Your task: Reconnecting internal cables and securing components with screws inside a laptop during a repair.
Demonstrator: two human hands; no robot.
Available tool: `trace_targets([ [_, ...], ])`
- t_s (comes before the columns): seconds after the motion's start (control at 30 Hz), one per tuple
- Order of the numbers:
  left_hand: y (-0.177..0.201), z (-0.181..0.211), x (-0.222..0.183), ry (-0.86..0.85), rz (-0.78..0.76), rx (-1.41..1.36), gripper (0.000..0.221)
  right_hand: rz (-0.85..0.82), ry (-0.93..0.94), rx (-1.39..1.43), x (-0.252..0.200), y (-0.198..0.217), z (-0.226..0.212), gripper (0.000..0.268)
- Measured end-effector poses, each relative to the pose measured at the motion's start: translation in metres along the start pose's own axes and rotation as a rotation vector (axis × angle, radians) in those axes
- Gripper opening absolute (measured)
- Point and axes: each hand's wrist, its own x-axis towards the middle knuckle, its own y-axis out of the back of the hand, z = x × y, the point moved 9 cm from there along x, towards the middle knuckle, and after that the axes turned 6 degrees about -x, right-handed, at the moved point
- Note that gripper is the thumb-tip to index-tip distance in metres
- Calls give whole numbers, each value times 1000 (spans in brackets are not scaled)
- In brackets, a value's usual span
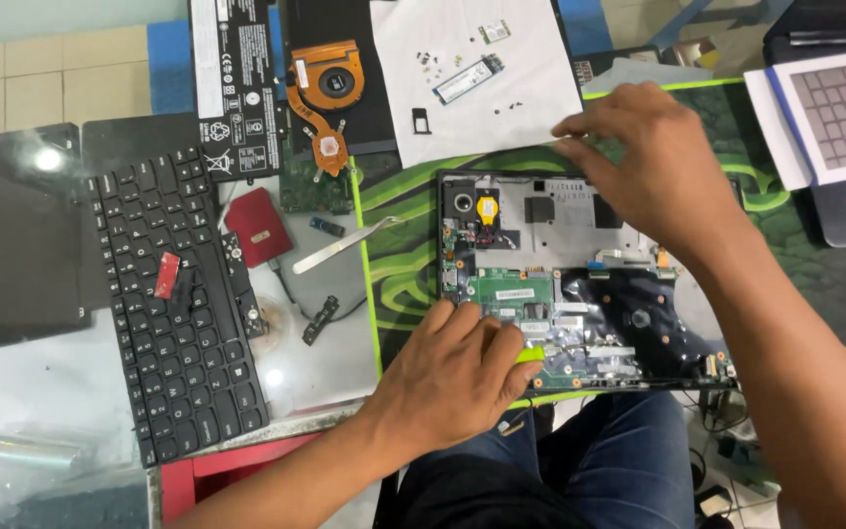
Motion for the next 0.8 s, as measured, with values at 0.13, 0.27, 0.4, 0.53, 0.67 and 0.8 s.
trace_targets([
  [0.13, 2, -2, 2, 13, -16, -1, 36, -111, 74, 3, 54, -45, 21, 10],
  [0.27, 0, -3, 3, 23, -40, -49, 37, -154, 81, 49, 74, -73, 38, 12],
  [0.4, 0, -5, 2, 37, -55, -97, 35, -234, 112, 100, 85, -73, 21, 13],
  [0.53, -1, -6, 0, 50, -75, -160, 33, -306, 77, 96, 92, -74, 18, 10],
  [0.67, 2, -7, 2, 52, -74, -142, 35, -334, 113, 69, 98, -70, 14, 10],
  [0.8, 1, -7, 1, 50, -102, -122, 34, -344, 110, 17, 109, -64, 19, 12],
])
